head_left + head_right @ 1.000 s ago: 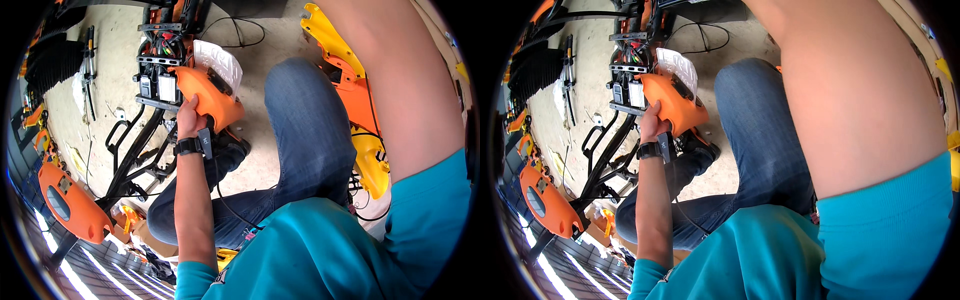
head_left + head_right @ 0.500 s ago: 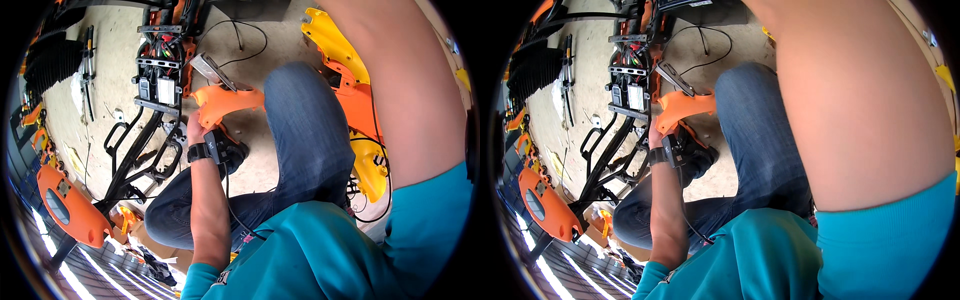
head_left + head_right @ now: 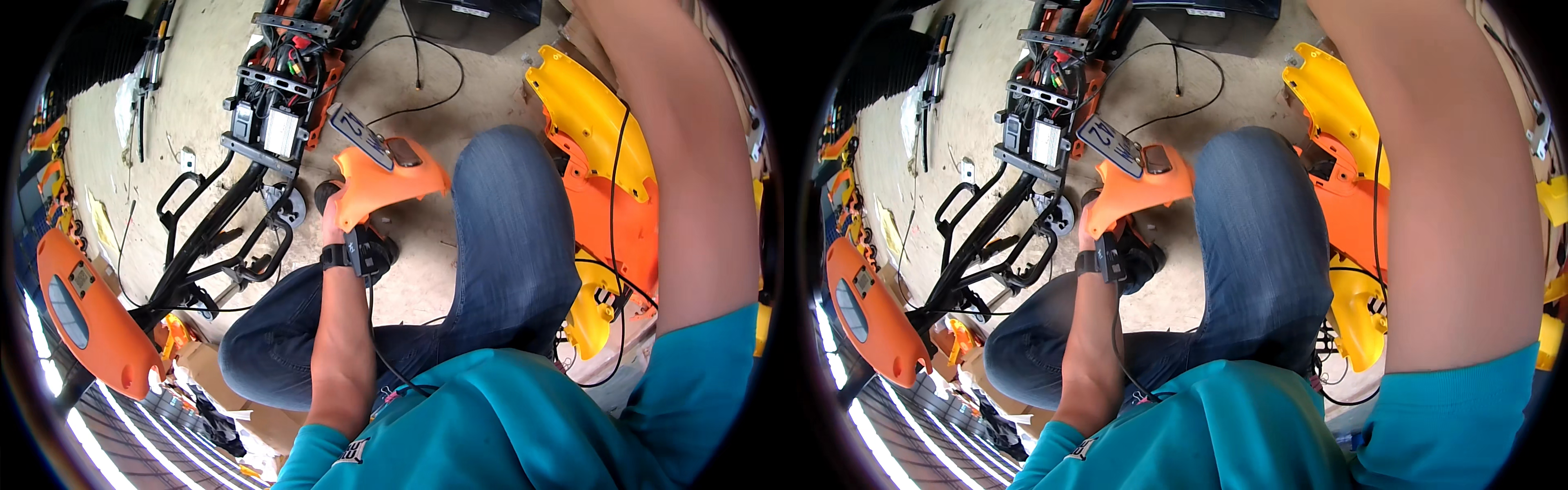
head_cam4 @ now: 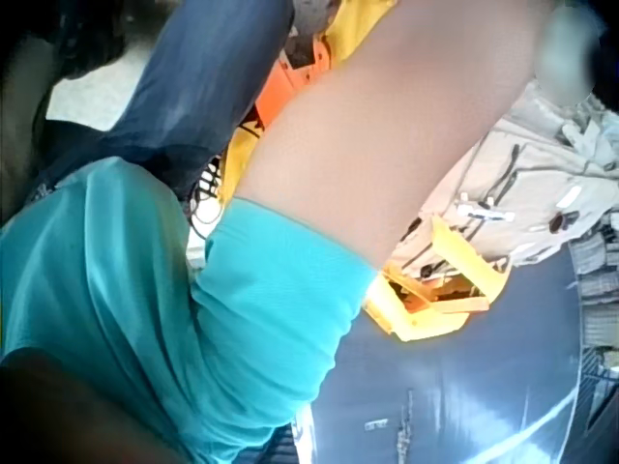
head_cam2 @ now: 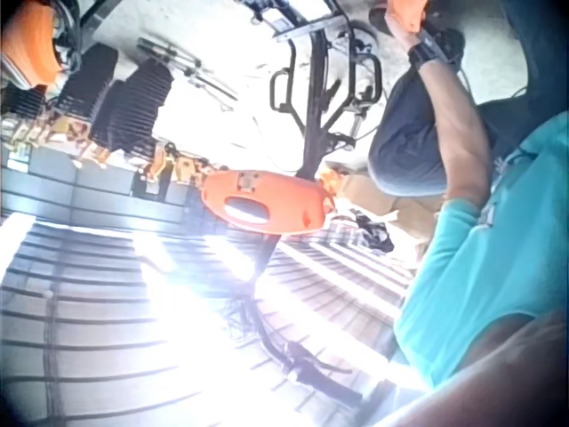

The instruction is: The person removes and replaces plastic body panels, manipulates electrical wiring, and handles a battery component on an electric scooter frame while sitting on the floor.

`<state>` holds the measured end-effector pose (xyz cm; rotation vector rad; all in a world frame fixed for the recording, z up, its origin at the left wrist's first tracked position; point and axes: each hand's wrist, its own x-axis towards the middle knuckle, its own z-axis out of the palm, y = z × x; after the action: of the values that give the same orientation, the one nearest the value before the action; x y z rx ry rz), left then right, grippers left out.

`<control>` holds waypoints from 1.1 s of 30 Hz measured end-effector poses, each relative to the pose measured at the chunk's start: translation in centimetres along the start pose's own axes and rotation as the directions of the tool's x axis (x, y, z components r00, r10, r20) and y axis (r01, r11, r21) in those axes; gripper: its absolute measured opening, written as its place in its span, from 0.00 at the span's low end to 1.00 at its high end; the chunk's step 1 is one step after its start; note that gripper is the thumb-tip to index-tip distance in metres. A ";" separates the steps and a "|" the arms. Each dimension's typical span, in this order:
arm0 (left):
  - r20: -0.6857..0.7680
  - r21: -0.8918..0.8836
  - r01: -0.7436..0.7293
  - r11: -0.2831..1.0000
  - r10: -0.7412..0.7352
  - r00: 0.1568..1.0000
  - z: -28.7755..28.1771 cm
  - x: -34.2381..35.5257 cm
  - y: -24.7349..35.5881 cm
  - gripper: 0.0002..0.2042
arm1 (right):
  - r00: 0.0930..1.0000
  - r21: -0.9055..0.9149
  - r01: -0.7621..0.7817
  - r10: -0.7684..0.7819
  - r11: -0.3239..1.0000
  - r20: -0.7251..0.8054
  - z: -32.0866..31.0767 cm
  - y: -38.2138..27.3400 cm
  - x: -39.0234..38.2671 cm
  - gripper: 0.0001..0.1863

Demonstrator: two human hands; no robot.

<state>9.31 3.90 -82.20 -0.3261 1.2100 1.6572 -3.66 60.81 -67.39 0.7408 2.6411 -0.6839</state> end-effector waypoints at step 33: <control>-0.216 0.373 -0.218 0.902 0.312 0.925 16.0 -3.9 7.9 0.11 | 0.985 -0.310 0.065 -0.111 0.948 -0.132 -2.0 -3.0 -6.9 0.32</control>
<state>9.69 15.13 -67.78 -0.1747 1.7918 1.6255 -0.06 56.82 -61.74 0.6064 2.8368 -0.2364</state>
